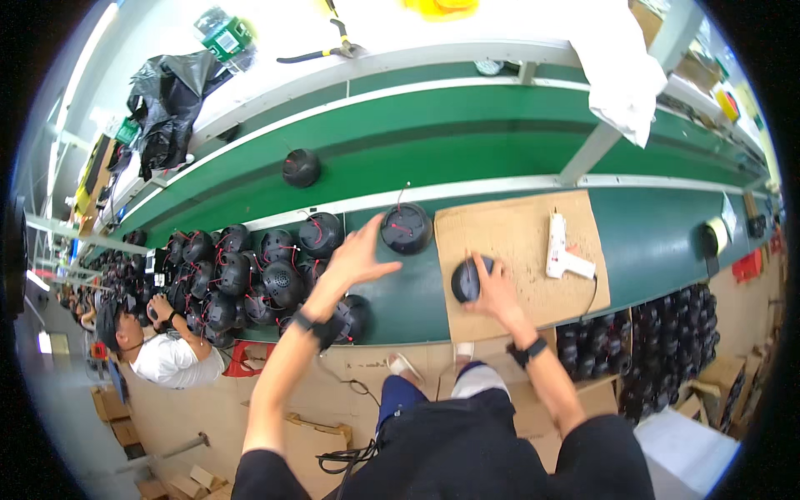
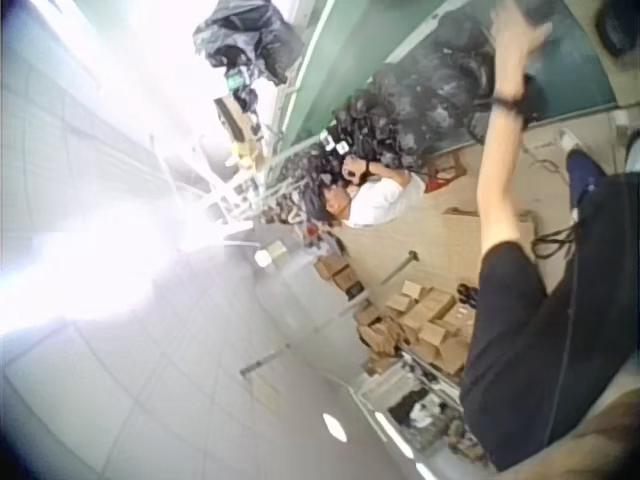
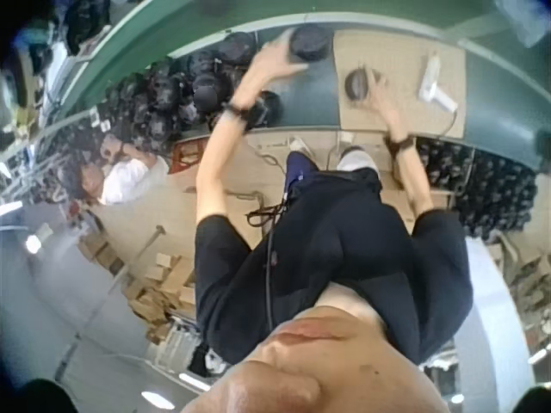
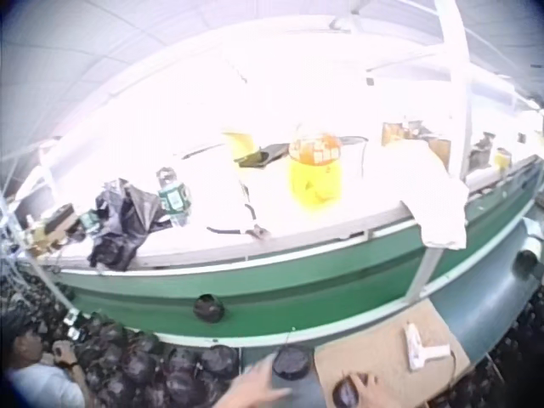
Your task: The person applies hot glue to the interior of black plastic housings to secure wires, then moves several housings from the floor onto a cardboard sheet. Finally, they pick up a phone and a bottle from a nearby shelf.
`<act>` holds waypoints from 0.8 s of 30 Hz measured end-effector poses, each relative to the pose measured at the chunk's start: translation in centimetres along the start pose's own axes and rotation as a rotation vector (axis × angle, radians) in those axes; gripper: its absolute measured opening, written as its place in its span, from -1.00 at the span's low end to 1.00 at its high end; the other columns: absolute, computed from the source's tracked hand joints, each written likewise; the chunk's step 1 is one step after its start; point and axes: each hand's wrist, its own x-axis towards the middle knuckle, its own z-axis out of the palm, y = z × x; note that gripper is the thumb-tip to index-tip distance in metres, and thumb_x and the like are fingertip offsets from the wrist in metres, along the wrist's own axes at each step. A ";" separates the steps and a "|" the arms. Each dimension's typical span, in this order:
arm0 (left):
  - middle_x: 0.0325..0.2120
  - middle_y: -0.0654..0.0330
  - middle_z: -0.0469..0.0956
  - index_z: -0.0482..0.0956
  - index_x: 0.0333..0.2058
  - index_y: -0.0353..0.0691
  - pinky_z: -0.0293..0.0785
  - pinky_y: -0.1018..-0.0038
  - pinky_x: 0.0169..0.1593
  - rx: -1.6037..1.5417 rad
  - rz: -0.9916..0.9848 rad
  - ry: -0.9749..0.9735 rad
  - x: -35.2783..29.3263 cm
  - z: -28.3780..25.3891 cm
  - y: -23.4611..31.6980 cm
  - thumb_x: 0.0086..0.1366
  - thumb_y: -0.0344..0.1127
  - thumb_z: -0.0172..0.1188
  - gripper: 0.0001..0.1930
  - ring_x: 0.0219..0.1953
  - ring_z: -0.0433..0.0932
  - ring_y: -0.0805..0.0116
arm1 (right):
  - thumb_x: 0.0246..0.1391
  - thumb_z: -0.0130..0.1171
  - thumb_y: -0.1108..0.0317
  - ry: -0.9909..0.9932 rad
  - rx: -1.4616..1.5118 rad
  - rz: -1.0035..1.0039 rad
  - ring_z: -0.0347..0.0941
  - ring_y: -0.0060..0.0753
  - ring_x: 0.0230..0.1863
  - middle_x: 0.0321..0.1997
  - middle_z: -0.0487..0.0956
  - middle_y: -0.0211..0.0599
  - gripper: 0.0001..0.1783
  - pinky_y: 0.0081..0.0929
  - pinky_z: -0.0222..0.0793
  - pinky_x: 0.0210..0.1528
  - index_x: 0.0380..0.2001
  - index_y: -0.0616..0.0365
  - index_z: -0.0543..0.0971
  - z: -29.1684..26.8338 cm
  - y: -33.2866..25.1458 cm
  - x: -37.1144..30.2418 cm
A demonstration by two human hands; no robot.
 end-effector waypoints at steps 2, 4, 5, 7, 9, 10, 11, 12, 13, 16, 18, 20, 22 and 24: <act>0.33 -0.26 -0.06 -0.26 0.39 0.08 0.29 -0.13 0.18 0.215 -0.245 -0.069 6.3 2.6 2.8 -0.25 0.16 0.50 0.33 0.31 0.07 -0.34 | -0.57 0.56 0.06 -0.059 0.036 0.065 0.22 0.50 0.14 0.18 0.15 0.31 0.41 0.13 0.41 0.01 0.40 -0.28 -0.07 0.3 1.1 -2.4; 0.35 -0.25 -0.15 -0.32 0.39 0.10 0.24 -0.12 0.22 0.174 -0.344 -0.094 9.7 4.7 1.7 -0.28 0.21 0.50 0.39 0.31 0.03 -0.41 | -0.59 0.56 0.09 -0.041 0.011 0.033 0.22 0.47 0.14 0.20 0.13 0.28 0.40 0.15 0.45 -0.05 0.39 -0.30 -0.06 0.9 2.0 -4.5; 0.37 -0.24 -0.24 -0.39 0.39 0.12 0.20 -0.11 0.25 0.139 -0.448 -0.138 10.5 6.2 0.5 -0.32 0.26 0.50 0.45 0.31 -0.01 -0.47 | -0.57 0.57 0.04 -0.132 0.036 0.070 0.15 0.52 0.19 0.25 0.07 0.35 0.39 0.13 0.34 0.09 0.39 -0.24 -0.05 0.0 1.3 -5.1; 0.37 -0.22 -0.23 -0.37 0.39 0.08 0.25 -0.07 0.23 -0.155 -0.472 -0.076 11.3 8.5 -1.3 -0.33 0.29 0.49 0.45 0.31 0.03 -0.41 | -0.58 0.56 0.08 -0.049 -0.016 0.010 0.18 0.49 0.16 0.23 0.09 0.32 0.39 0.14 0.40 0.00 0.38 -0.26 -0.04 0.9 1.6 -5.9; 0.35 -0.20 -0.16 -0.30 0.39 0.02 0.30 -0.05 0.20 -0.164 -0.456 -0.001 11.3 10.3 -1.3 -0.31 0.29 0.48 0.41 0.28 0.12 -0.37 | -0.58 0.55 0.11 0.010 -0.045 -0.062 0.19 0.50 0.13 0.24 0.08 0.32 0.37 0.16 0.43 -0.05 0.38 -0.26 -0.03 1.5 2.2 -6.2; 0.34 -0.19 -0.10 -0.25 0.39 -0.01 0.33 -0.04 0.18 -0.117 -0.411 0.046 11.2 11.0 -0.3 -0.31 0.29 0.47 0.39 0.25 0.18 -0.34 | -0.58 0.55 0.11 0.008 -0.066 -0.071 0.19 0.50 0.13 0.24 0.08 0.32 0.37 0.16 0.43 -0.05 0.38 -0.26 -0.03 1.6 2.5 -6.1; 0.27 -0.17 0.03 -0.16 0.38 -0.03 0.37 -0.02 0.14 -0.075 -0.353 0.094 11.1 11.1 0.9 -0.31 0.26 0.48 0.35 0.18 0.26 -0.31 | -0.58 0.55 0.10 -0.020 -0.081 -0.031 0.18 0.52 0.12 0.24 0.07 0.34 0.37 0.16 0.40 -0.01 0.37 -0.23 -0.03 1.6 3.0 -5.9; 0.23 -0.14 0.09 -0.10 0.35 -0.05 0.40 0.00 0.11 -0.060 -0.335 0.132 10.7 11.1 1.5 -0.34 0.24 0.50 0.32 0.16 0.28 -0.30 | -0.57 0.56 0.08 -0.045 -0.092 -0.007 0.18 0.54 0.12 0.24 0.06 0.36 0.37 0.16 0.37 0.04 0.37 -0.20 -0.04 1.6 3.0 -5.4; 0.21 -0.15 0.10 -0.08 0.34 -0.07 0.41 0.00 0.10 -0.077 -0.378 0.159 9.9 11.3 1.4 -0.35 0.22 0.52 0.31 0.15 0.29 -0.30 | -0.57 0.56 0.02 -0.054 -0.135 -0.010 0.18 0.56 0.11 0.23 0.06 0.39 0.38 0.15 0.31 0.10 0.37 -0.14 -0.04 2.2 3.0 -5.3; 0.14 -0.17 0.16 -0.02 0.29 -0.14 0.43 0.02 0.07 -0.213 -0.534 0.199 5.0 13.8 1.5 -0.37 0.15 0.55 0.28 0.10 0.34 -0.30 | -0.58 0.56 -0.04 -0.042 -0.125 -0.068 0.19 0.55 0.10 0.22 0.08 0.40 0.40 0.15 0.30 0.10 0.37 -0.10 -0.04 3.2 2.1 -5.7; 0.06 -0.16 0.23 0.04 0.26 -0.18 0.50 0.10 -0.01 -0.243 -0.521 0.231 0.9 14.4 2.5 -0.38 0.13 0.57 0.25 0.00 0.42 -0.24 | -0.60 0.59 -0.02 -0.025 -0.133 -0.110 0.17 0.53 0.12 0.20 0.11 0.38 0.47 0.14 0.25 0.15 0.40 -0.11 -0.11 3.5 2.5 -5.6; 0.05 -0.17 0.23 0.04 0.26 -0.17 0.51 0.09 -0.02 -0.319 -0.495 0.267 -3.6 13.8 3.6 -0.36 0.11 0.57 0.23 -0.01 0.42 -0.26 | -0.65 0.58 -0.06 0.018 -0.195 -0.086 0.26 0.51 0.06 0.19 0.14 0.37 0.45 0.15 0.28 0.12 0.37 -0.08 -0.03 3.6 3.4 -5.7; 0.12 -0.21 0.17 -0.01 0.30 -0.16 0.43 0.00 0.05 -0.425 -0.393 0.283 -8.8 12.4 4.1 -0.33 0.12 0.54 0.24 0.06 0.36 -0.34 | -0.68 0.59 -0.07 0.063 -0.186 -0.103 0.28 0.48 0.07 0.17 0.18 0.32 0.45 0.14 0.28 0.13 0.36 -0.10 -0.01 3.4 4.6 -5.4; 0.16 -0.24 0.14 -0.02 0.31 -0.16 0.40 -0.02 0.09 -0.407 -0.277 0.251 -15.6 10.4 3.7 -0.32 0.16 0.51 0.26 0.09 0.34 -0.34 | -0.66 0.59 -0.07 0.070 -0.119 -0.062 0.27 0.44 0.10 0.17 0.20 0.28 0.44 0.11 0.30 0.13 0.36 -0.10 0.00 3.0 4.3 -5.9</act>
